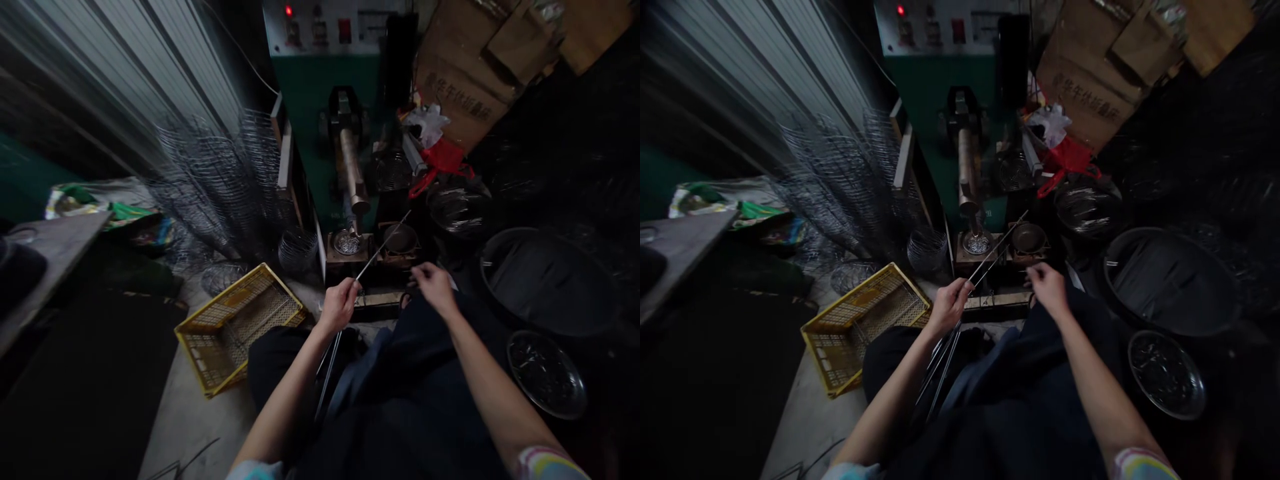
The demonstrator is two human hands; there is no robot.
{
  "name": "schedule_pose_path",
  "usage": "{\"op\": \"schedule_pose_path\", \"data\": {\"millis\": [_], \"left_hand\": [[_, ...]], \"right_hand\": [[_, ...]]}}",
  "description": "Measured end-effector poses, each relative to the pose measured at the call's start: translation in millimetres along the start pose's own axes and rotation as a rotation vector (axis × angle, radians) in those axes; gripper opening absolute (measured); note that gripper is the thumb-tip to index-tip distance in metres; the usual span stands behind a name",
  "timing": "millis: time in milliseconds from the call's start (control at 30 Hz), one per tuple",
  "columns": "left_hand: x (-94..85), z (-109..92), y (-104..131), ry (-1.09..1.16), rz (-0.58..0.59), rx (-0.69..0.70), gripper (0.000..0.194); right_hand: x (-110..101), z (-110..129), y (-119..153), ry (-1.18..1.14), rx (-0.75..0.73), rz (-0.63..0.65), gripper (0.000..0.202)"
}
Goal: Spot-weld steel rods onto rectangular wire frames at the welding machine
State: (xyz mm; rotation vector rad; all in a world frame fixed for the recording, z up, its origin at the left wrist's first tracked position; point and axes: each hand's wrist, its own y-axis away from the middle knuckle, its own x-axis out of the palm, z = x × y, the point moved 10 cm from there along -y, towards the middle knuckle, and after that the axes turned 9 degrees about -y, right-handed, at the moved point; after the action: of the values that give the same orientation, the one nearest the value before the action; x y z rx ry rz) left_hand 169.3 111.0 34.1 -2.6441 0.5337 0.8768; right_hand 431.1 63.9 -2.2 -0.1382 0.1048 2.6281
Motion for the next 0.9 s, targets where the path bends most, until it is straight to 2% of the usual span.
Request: {"op": "schedule_pose_path", "data": {"millis": [67,133,200,267,400,567,900], "left_hand": [[-2.1,4,1,-0.030,-0.022,-0.006,0.028],[-4.8,9,2,-0.046,-0.036,-0.019,0.027],[-7.6,15,2,-0.066,-0.042,-0.034,0.026],[-10.2,21,3,-0.084,-0.048,-0.047,0.026],[-12.8,30,3,-0.089,-0.063,-0.061,0.027],[-11.4,37,1,-0.098,-0.058,-0.093,0.029],[-19.4,30,-6,-0.044,-0.115,-0.076,0.026]], "right_hand": [[54,-10,-9,-0.150,0.038,0.047,0.039],[93,-17,-13,-0.309,0.091,0.079,0.040],[117,-18,-14,-0.392,0.119,0.099,0.039],[131,-13,-15,-0.441,0.124,0.110,0.038],[140,-4,-16,-0.564,0.107,0.125,0.035],[142,-2,-18,-0.578,0.097,0.122,0.034],[148,5,-26,-0.618,0.063,0.133,0.030]]}}
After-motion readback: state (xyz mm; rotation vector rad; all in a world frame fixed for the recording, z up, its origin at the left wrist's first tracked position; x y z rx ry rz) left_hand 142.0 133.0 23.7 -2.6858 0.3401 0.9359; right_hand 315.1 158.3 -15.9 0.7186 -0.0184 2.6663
